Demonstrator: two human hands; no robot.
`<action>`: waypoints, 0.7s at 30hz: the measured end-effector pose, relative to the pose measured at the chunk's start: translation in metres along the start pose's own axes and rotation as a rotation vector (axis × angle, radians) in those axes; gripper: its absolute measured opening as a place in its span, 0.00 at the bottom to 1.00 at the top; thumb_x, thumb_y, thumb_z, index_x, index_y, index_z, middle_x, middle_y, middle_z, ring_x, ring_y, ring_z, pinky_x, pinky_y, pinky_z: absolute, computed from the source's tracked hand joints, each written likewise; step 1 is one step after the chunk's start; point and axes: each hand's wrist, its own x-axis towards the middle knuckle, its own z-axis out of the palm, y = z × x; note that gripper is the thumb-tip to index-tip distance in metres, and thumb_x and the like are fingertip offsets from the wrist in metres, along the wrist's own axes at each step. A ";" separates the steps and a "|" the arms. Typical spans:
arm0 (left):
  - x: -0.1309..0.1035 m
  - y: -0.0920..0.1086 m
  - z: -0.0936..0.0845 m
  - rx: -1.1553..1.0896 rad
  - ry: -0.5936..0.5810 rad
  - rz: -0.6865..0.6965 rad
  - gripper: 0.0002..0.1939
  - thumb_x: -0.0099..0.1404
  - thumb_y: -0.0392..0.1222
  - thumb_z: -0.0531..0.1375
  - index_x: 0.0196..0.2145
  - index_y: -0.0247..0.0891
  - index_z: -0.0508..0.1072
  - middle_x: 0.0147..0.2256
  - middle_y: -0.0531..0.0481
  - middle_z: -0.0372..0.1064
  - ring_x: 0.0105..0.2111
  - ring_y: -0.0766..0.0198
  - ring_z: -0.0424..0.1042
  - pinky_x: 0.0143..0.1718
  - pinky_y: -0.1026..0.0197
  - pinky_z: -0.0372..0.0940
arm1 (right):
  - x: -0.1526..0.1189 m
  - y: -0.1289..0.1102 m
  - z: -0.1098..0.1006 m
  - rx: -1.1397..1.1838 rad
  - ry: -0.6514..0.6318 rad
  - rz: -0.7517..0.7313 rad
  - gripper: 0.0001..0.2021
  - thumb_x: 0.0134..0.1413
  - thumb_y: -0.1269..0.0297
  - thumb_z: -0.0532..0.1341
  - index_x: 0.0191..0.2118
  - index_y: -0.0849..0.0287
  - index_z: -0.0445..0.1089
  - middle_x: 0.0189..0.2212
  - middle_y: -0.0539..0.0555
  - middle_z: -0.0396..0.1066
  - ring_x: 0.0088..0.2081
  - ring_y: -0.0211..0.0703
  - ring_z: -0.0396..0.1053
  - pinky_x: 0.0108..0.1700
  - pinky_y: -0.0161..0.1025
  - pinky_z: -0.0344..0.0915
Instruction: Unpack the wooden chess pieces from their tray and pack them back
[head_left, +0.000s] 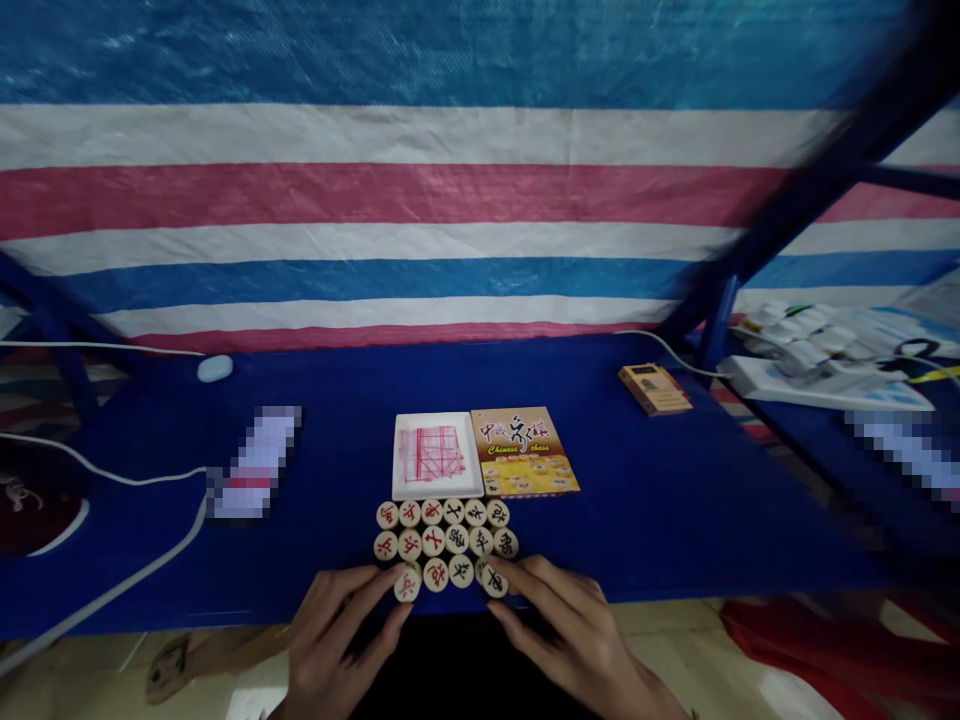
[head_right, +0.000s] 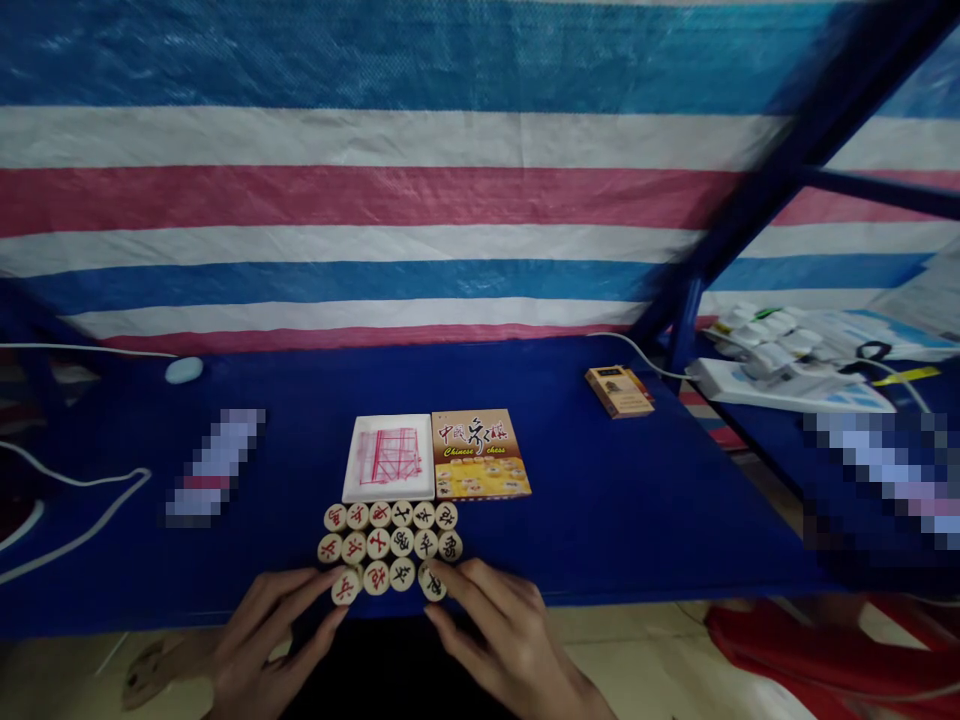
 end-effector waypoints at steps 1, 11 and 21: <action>0.000 0.000 0.000 0.004 -0.020 -0.002 0.19 0.66 0.30 0.65 0.53 0.40 0.76 0.41 0.47 0.74 0.40 0.62 0.73 0.40 0.59 0.70 | 0.000 0.000 0.001 0.000 -0.004 -0.004 0.22 0.65 0.71 0.61 0.63 0.58 0.64 0.40 0.54 0.76 0.38 0.39 0.76 0.39 0.38 0.75; 0.004 0.003 0.002 -0.017 -0.025 -0.014 0.16 0.66 0.30 0.64 0.51 0.40 0.76 0.40 0.49 0.75 0.38 0.63 0.74 0.39 0.59 0.69 | 0.002 -0.001 0.004 -0.001 0.047 -0.020 0.22 0.65 0.73 0.60 0.62 0.57 0.65 0.43 0.55 0.77 0.41 0.40 0.77 0.43 0.37 0.76; 0.006 0.002 -0.012 -0.028 -0.001 -0.074 0.13 0.69 0.34 0.61 0.49 0.43 0.76 0.40 0.50 0.76 0.38 0.63 0.76 0.39 0.61 0.71 | 0.001 -0.004 -0.001 0.009 0.050 0.019 0.20 0.65 0.69 0.60 0.62 0.57 0.65 0.39 0.54 0.76 0.39 0.40 0.76 0.40 0.37 0.75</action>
